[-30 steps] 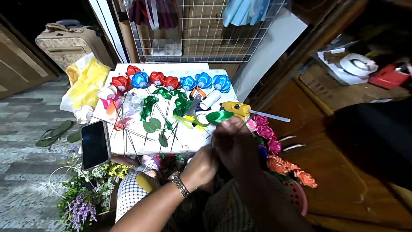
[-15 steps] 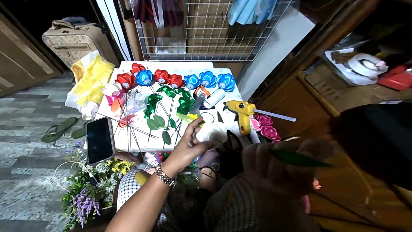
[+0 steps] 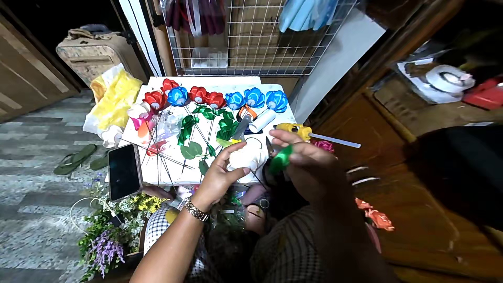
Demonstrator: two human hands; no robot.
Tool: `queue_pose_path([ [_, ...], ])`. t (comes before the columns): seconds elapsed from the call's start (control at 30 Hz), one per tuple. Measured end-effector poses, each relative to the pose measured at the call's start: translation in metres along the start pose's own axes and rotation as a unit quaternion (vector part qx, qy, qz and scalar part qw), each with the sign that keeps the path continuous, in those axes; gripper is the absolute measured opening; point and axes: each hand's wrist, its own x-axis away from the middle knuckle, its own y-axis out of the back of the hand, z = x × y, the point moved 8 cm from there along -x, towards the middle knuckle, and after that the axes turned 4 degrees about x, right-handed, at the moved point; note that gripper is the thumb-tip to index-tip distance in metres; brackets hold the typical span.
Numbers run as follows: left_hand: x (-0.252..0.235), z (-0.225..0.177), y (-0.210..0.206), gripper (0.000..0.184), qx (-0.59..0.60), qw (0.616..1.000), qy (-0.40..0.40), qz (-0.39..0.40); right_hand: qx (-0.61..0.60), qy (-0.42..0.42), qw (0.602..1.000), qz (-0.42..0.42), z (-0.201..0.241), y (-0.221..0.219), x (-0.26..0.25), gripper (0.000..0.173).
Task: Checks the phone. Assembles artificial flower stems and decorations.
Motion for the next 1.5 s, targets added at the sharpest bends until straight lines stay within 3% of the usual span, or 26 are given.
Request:
queue_pose_path([
  [0.13, 0.0, 0.004, -0.001, 0.062, 0.028, 0.999, 0.013, 0.01, 0.006, -0.071, 0.997, 0.021, -0.03, -0.011, -0.006, 0.018],
  [0.37, 0.001, 0.006, -0.003, 0.055, 0.06, 0.998, 0.032, 0.003, 0.004, -0.078, 0.997, 0.008, -0.043, -0.012, -0.01, 0.025],
  [0.8, 0.001, 0.008, -0.004, 0.054, 0.08, 0.996, 0.036, 0.017, -0.008, -0.085, 0.996, 0.007, -0.05, -0.013, -0.011, 0.023],
  [1.07, 0.0, 0.01, 0.001, 0.044, 0.044, 0.998, 0.031, -0.037, 0.043, -0.096, 0.994, -0.008, -0.053, -0.011, -0.01, 0.02],
  [1.13, -0.001, 0.01, 0.001, 0.043, 0.039, 0.998, 0.034, -0.044, 0.095, -0.063, 0.993, -0.027, -0.046, -0.007, -0.01, 0.009],
  [1.2, -0.001, 0.01, 0.002, 0.042, 0.04, 0.997, 0.04, -0.048, 0.183, 0.032, 0.982, -0.021, -0.033, -0.006, -0.01, 0.025],
  [1.3, 0.0, 0.01, 0.002, 0.042, 0.045, 0.997, 0.045, -0.048, 0.279, 0.157, 0.947, 0.031, -0.015, -0.014, -0.008, 0.016],
  [1.5, 0.0, 0.012, 0.0, 0.042, 0.049, 0.997, 0.061, -0.026, 0.321, 0.197, 0.923, 0.083, -0.018, -0.024, -0.007, 0.017],
])
